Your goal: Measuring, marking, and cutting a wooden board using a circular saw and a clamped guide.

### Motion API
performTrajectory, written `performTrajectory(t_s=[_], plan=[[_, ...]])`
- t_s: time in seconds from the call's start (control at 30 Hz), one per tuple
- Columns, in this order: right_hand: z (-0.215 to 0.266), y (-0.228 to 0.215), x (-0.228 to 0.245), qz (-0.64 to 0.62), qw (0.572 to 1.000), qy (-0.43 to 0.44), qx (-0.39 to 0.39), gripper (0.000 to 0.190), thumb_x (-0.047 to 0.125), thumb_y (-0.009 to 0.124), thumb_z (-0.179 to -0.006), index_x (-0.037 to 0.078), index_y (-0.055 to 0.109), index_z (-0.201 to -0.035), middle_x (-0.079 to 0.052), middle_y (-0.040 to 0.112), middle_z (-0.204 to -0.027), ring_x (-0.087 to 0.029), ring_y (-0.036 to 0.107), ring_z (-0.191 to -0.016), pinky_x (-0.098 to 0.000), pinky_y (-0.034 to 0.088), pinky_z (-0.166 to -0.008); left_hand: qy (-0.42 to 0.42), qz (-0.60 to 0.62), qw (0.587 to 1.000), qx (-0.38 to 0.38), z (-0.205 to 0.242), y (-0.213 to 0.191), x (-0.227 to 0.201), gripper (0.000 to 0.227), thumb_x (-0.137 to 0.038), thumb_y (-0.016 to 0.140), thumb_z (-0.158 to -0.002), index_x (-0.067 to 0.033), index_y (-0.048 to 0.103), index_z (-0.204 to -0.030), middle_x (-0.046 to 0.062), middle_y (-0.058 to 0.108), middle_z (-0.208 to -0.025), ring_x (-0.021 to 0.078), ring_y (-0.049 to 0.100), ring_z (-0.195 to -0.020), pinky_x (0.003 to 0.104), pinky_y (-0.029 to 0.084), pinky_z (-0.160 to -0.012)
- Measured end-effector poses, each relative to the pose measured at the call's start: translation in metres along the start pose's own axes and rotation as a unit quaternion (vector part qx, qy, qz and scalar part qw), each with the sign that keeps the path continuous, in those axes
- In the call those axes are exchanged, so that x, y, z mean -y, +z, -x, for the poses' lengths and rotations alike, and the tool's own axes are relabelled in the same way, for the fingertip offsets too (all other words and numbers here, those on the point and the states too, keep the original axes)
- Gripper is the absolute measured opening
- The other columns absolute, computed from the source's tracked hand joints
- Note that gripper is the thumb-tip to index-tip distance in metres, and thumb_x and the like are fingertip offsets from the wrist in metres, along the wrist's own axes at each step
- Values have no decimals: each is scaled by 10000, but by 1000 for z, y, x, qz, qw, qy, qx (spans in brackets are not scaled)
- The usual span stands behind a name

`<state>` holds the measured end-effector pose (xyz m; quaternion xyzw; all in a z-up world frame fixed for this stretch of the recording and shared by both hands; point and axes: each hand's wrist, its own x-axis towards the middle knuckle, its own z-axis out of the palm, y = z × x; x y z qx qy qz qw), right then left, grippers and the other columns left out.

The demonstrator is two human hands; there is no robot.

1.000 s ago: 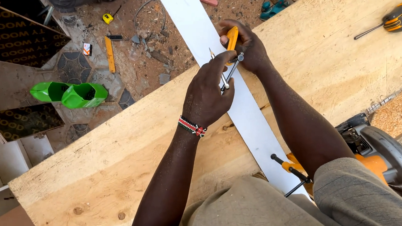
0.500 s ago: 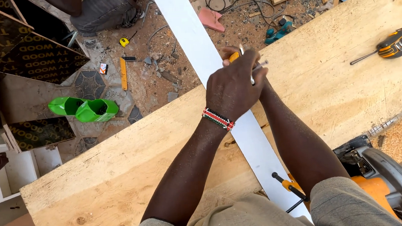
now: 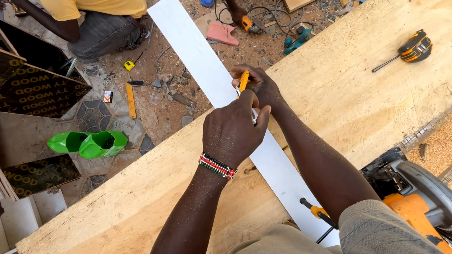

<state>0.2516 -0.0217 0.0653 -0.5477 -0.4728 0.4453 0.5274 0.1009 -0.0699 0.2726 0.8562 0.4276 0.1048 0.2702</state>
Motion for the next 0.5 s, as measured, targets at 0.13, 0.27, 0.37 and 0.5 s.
performTrajectory(t_s=[0.13, 0.27, 0.37, 0.5], plan=[[2, -7, 14, 74, 997, -9, 14, 393, 256, 779, -993, 225, 664, -1368, -126, 636, -1095, -320, 595, -1222, -487, 434, -1126, -64, 29, 990, 126, 8, -3, -4, 373, -432, 485, -1021, -85, 618, -1056, 156, 768, -840, 405, 777, -833, 503, 607, -730], [5, -8, 23, 95, 995, -6, 23, 391, 320, 756, -1000, 232, 651, -1367, -100, 700, -1141, -313, 563, -1267, -492, 393, -1151, -119, 5, 988, 94, 9, -10, 5, 415, -485, 474, -1039, -96, 608, -985, 180, 753, -798, 408, 776, -827, 497, 607, -733], [6, -7, 22, 63, 998, -5, 19, 359, 270, 767, -991, 223, 674, -1335, -119, 685, -1130, -310, 574, -1232, -489, 417, -1140, -65, -9, 996, -54, -3, -3, 15, 299, -369, 578, -1030, -91, 577, -920, 178, 689, -690, 411, 754, -759, 492, 599, -661], [0, -6, -17, 2, 999, -40, -2, 393, 154, 756, -970, 172, 659, -1350, -160, 639, -1108, -316, 583, -1194, -485, 446, -1098, 45, -1, 993, -113, -28, 15, 2, 212, -229, 620, -1004, -91, 562, -855, 176, 666, -676, 392, 747, -794, 513, 591, -772]])
